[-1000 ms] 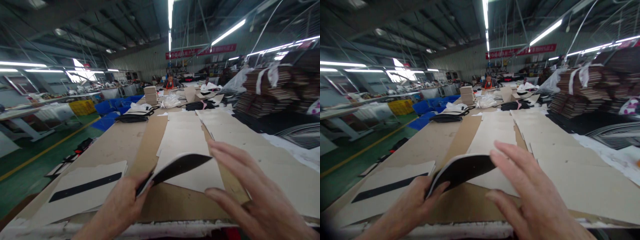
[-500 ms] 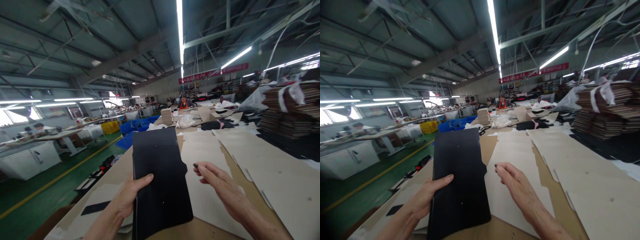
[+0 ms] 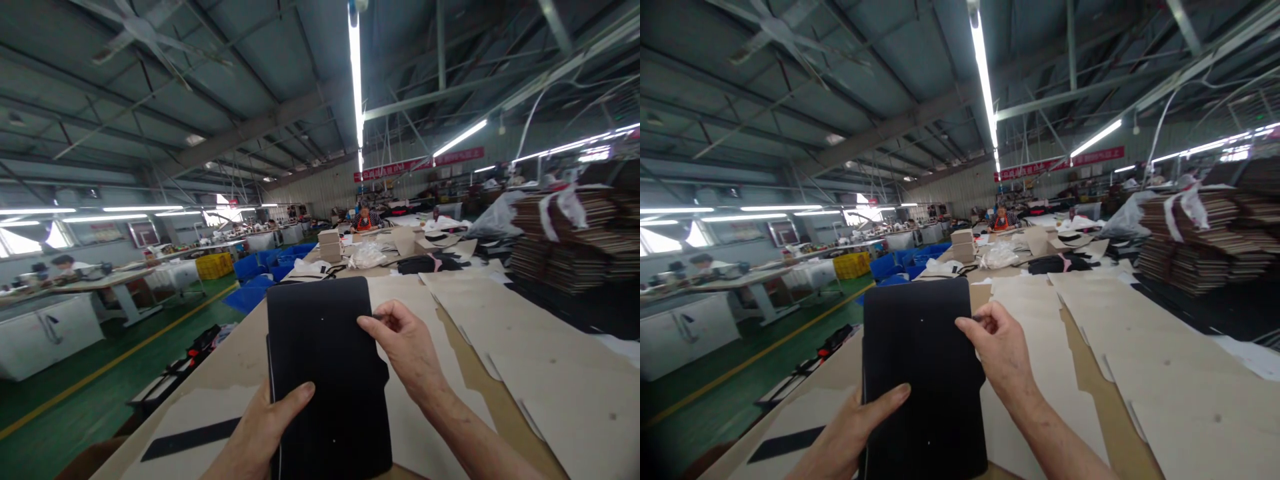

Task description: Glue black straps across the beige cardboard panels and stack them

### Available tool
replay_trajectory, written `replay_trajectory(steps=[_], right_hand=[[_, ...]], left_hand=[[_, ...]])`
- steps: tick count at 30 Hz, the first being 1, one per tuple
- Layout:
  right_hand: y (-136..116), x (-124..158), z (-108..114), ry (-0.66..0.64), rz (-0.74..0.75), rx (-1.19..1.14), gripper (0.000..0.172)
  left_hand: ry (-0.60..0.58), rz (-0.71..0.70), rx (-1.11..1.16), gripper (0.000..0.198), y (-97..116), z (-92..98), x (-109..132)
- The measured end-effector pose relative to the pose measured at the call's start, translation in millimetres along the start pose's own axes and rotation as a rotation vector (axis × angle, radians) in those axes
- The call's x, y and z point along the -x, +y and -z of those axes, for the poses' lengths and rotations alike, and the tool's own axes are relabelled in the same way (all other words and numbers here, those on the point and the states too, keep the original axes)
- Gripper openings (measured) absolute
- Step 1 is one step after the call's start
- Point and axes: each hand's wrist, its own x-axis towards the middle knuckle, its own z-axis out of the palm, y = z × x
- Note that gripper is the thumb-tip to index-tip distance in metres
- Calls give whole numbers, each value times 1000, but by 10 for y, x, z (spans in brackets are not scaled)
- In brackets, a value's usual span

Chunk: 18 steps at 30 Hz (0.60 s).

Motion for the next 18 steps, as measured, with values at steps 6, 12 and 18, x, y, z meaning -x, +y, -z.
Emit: replay_trajectory(steps=[6,12,18], right_hand=[[-7,24,52,-98,-46,-8,37],[-55,83,47,-4,131,222,48],[-103,33,71,81,193,258,54]], left_hand=[[54,-61,-22,85,-14,-75,81],[67,19,59,87,4,-156,127],[27,43,64,66,33,-162,139]])
